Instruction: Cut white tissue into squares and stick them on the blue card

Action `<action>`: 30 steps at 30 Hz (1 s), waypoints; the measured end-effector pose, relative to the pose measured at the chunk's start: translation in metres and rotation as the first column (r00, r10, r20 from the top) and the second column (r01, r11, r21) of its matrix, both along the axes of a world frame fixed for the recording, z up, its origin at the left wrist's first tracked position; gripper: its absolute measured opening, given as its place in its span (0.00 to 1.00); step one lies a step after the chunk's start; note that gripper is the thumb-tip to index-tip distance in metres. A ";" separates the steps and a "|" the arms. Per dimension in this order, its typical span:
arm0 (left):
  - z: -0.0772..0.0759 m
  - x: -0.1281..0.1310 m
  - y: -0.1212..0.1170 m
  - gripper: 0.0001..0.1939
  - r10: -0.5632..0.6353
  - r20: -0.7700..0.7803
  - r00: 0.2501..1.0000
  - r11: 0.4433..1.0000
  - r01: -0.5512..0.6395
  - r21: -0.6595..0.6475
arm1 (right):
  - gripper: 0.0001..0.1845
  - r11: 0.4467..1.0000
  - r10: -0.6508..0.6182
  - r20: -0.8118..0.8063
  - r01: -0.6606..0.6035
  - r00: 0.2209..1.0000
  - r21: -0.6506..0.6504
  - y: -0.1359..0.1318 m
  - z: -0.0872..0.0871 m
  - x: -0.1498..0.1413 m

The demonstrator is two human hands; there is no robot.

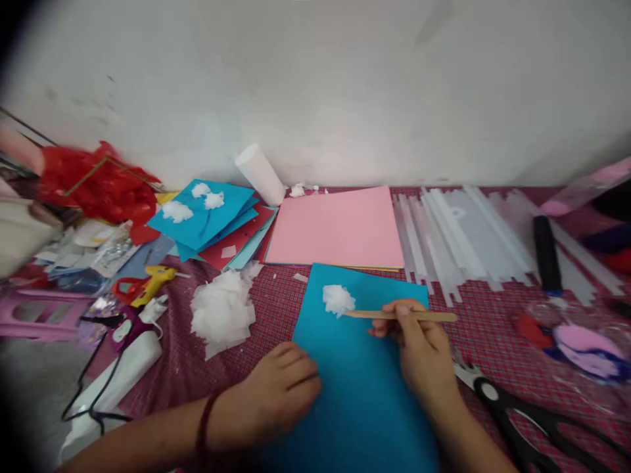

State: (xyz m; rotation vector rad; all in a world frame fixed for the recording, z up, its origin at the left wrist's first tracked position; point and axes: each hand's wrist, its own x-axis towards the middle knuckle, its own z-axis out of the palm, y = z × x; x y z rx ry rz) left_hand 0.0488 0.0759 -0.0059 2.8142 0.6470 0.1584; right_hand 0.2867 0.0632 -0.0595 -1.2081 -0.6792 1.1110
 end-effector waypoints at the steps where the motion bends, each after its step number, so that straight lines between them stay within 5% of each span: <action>1: 0.003 -0.011 -0.005 0.04 0.000 0.000 1.000 1.000 0.000 -0.017 | 0.11 1.000 0.018 -0.003 -0.018 1.000 -0.007 0.001 -0.001 0.000; 6: 0.018 -0.064 0.025 0.09 0.359 -0.002 0.933 0.928 -0.357 0.104 | 0.12 0.994 0.111 0.125 -0.109 0.986 -0.022 -0.001 0.002 0.000; 10: 0.025 -0.085 0.055 0.11 0.492 0.103 0.864 0.854 -0.502 0.134 | 0.13 0.991 0.132 0.190 -0.129 0.973 -0.029 -0.001 0.003 0.001; 15: 0.023 -0.095 0.061 0.04 0.398 -0.179 0.900 0.912 -0.410 -0.032 | 0.13 0.991 0.137 0.194 -0.136 0.971 -0.016 0.000 0.003 0.000; 18: 0.027 -0.109 0.056 0.11 0.372 -0.243 0.896 0.918 -0.395 -0.049 | 0.13 0.990 0.144 0.195 -0.142 0.970 -0.025 0.000 0.004 0.000; 24: 0.034 -0.142 0.052 0.07 0.464 0.030 0.885 0.884 -0.465 0.054 | 0.14 0.990 0.142 0.206 -0.140 0.968 -0.022 0.000 0.004 0.000; 30: 0.030 -0.173 0.049 0.15 0.580 -0.216 0.785 0.798 -0.495 0.343 | 0.13 0.991 0.133 0.189 -0.127 0.973 -0.041 0.001 0.003 0.000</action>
